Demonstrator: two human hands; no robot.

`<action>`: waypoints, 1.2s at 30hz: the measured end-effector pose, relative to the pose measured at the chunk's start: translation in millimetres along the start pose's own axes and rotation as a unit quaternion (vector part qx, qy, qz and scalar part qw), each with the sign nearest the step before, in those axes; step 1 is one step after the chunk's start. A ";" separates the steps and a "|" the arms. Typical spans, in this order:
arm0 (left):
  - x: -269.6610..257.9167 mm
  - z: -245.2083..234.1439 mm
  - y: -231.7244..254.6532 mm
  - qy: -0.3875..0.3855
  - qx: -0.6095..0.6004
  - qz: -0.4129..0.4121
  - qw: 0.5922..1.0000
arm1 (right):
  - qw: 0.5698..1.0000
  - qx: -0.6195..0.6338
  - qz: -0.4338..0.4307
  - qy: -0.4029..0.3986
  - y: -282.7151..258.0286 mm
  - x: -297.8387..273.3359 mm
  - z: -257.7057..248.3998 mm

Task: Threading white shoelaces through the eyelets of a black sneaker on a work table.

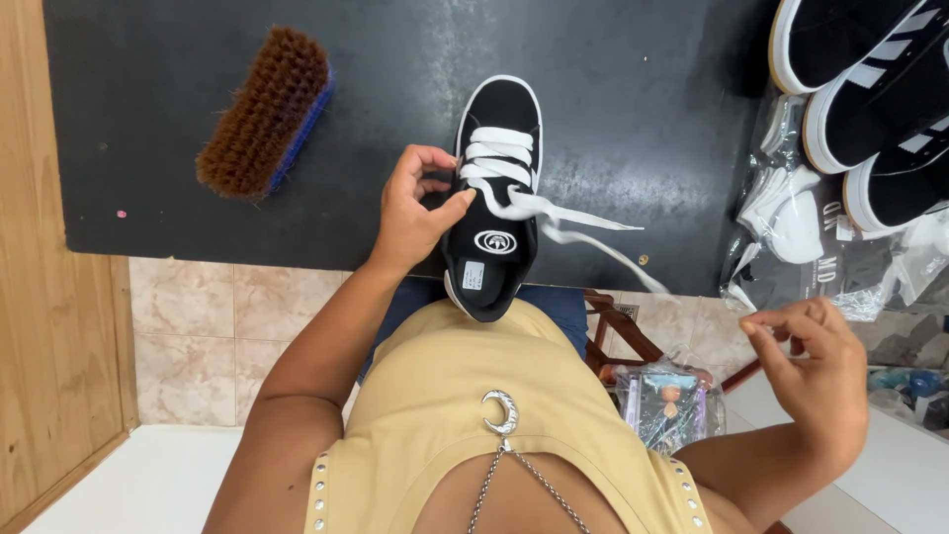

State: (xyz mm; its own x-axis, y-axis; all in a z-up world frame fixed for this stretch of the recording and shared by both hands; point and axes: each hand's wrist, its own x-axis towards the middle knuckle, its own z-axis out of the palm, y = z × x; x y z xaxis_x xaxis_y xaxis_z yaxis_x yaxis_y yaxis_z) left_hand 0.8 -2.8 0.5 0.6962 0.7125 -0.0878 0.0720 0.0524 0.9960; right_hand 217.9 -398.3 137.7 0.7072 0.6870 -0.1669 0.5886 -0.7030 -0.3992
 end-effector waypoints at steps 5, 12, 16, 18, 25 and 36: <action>-1.5 -0.7 11.9 0.006 0.079 0.072 0.994 | 0.994 0.065 -0.073 0.044 -14.6 19.5 12.7; 4.5 7.6 38.0 0.002 0.190 0.283 0.940 | 0.954 0.279 -0.115 -0.005 -88.4 79.8 110.8; -1.8 23.8 75.5 -0.067 0.182 0.376 0.906 | 0.971 0.224 -0.087 -0.005 -105.9 83.1 172.5; -9.5 34.9 85.7 -0.136 0.164 0.410 0.887 | 0.991 0.092 -0.096 0.015 -110.6 80.6 186.0; -16.2 44.2 108.3 -0.253 0.087 0.369 0.890 | 0.987 0.105 -0.119 -0.017 -75.0 89.9 187.5; 14.2 158.9 11.9 -0.422 0.676 0.228 0.559 | 0.762 0.576 -0.197 0.219 -14.6 146.4 104.4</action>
State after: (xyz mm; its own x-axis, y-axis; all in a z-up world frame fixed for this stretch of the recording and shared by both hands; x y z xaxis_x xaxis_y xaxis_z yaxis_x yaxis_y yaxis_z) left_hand 125.0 -103.2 8.8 0.9100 -0.1783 -0.3743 -0.1740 -0.9837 0.0456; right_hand 272.0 -268.3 25.1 0.7754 0.4986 0.3875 0.2331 0.3444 -0.9095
